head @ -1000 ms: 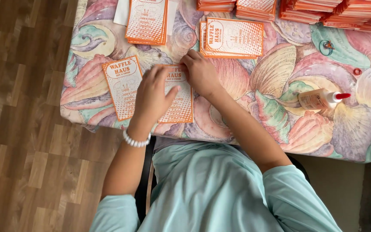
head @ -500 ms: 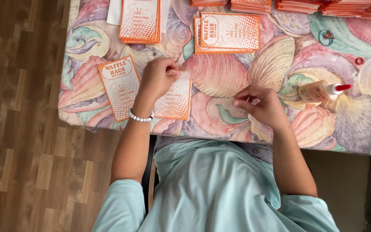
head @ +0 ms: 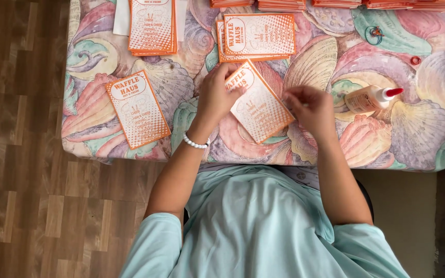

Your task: Applying glue to paper templates and folding them to assemble branded paper bags.

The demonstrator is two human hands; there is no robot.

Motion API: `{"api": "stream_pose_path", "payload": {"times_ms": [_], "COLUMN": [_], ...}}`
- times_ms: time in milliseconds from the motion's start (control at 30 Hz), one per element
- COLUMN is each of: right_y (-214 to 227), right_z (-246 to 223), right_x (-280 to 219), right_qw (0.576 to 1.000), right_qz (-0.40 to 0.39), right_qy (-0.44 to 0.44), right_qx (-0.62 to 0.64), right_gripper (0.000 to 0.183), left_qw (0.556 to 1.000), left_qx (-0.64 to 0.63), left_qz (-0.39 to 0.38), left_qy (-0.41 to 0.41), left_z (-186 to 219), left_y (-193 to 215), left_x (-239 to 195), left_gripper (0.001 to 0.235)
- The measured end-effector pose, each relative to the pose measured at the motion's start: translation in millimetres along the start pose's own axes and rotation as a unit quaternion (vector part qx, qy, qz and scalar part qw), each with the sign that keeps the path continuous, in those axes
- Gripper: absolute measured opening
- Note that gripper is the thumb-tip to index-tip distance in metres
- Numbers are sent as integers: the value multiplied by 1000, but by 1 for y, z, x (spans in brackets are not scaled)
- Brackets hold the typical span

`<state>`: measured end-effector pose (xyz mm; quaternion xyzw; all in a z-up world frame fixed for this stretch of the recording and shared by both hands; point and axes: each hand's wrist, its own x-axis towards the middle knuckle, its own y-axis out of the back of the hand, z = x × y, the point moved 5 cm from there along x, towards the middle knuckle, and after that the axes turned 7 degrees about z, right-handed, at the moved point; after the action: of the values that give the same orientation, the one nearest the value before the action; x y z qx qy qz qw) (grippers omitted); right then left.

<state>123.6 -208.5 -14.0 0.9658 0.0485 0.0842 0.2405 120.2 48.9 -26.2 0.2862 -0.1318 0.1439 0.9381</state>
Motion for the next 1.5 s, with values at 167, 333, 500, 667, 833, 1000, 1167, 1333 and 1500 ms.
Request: {"api": "stream_pose_path", "payload": {"times_ms": [167, 333, 500, 667, 833, 1000, 1167, 1333, 1500], "right_y": [0, -13, -15, -13, -24, -52, -68, -72, -75], "right_z": [19, 33, 42, 31, 1, -21, -21, -29, -30], "right_x": [67, 108, 121, 109, 97, 99, 105, 102, 106], "right_qw": [985, 969, 970, 955, 908, 844, 829, 811, 791], "right_qz": [38, 29, 33, 54, 53, 21, -10, -5, -16], "right_qy": [83, 85, 99, 205, 347, 430, 437, 460, 476], "right_qx": [-146, -232, -219, -208, -231, -319, -349, -363, -385], "right_gripper": [29, 32, 12, 7, 8, 11, 17, 14, 12], "left_qw": [973, 980, 986, 973, 959, 956, 955, 961, 962], "left_qx": [193, 185, 158, 197, 222, 258, 249, 212, 209], "left_qz": [87, 68, 55, 75, 83, 32, 34, 46, 18], "left_qy": [-90, 13, -19, -96, -158, -138, -160, -174, -177], "left_z": [-1, -37, -18, -2, 2, -13, -16, -23, -25], "left_y": [3, -4, -1, 0, -2, -9, -9, -5, -5], "left_x": [25, 49, 55, 49, 50, 54, 54, 54, 55], "left_gripper": [47, 70, 64, 49, 22, 11, 8, 12, 25]}}
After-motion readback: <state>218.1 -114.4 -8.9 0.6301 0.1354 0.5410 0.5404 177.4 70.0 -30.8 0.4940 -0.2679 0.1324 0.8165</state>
